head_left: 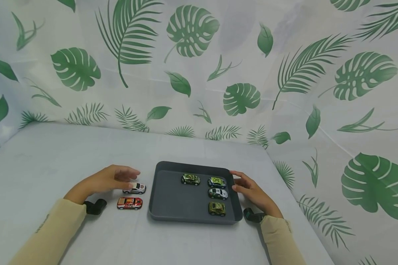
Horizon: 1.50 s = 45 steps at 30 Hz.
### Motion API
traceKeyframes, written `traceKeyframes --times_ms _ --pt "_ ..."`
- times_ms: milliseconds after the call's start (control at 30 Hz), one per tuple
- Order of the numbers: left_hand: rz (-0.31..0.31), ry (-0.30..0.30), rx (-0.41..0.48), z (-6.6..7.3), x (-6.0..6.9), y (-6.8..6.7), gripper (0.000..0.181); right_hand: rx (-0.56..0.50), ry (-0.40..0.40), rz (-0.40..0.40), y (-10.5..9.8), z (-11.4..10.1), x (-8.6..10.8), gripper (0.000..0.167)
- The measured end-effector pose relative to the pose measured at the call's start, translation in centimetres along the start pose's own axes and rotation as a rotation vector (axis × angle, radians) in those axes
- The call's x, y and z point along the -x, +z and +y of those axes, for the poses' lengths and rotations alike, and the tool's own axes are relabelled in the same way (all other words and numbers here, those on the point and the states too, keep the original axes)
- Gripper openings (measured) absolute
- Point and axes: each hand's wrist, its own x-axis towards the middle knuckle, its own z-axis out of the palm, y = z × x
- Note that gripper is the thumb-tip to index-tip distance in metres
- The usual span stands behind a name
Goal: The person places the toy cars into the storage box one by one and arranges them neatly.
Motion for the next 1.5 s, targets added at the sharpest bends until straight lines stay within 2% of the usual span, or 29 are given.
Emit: traceKeyframes --times_ms 267,600,1100,1500 --pt "0.005 -0.009 -0.039 -0.27 -0.01 0.03 0.046 -0.003 0.011 0.001 0.03 -0.06 -0.01 0.063" --pt "0.014 -0.022 -0.083 -0.29 0.09 0.36 0.045 -0.01 0.014 -0.006 0.04 -0.09 -0.11 0.064" --pt "0.007 -0.031 -0.119 -0.53 0.02 0.43 0.039 -0.011 -0.003 -0.006 -0.02 -0.07 -0.01 0.063" --pt "0.035 -0.03 -0.134 -0.48 -0.11 0.47 0.038 -0.003 0.005 -0.002 0.0 -0.04 0.05 0.063"
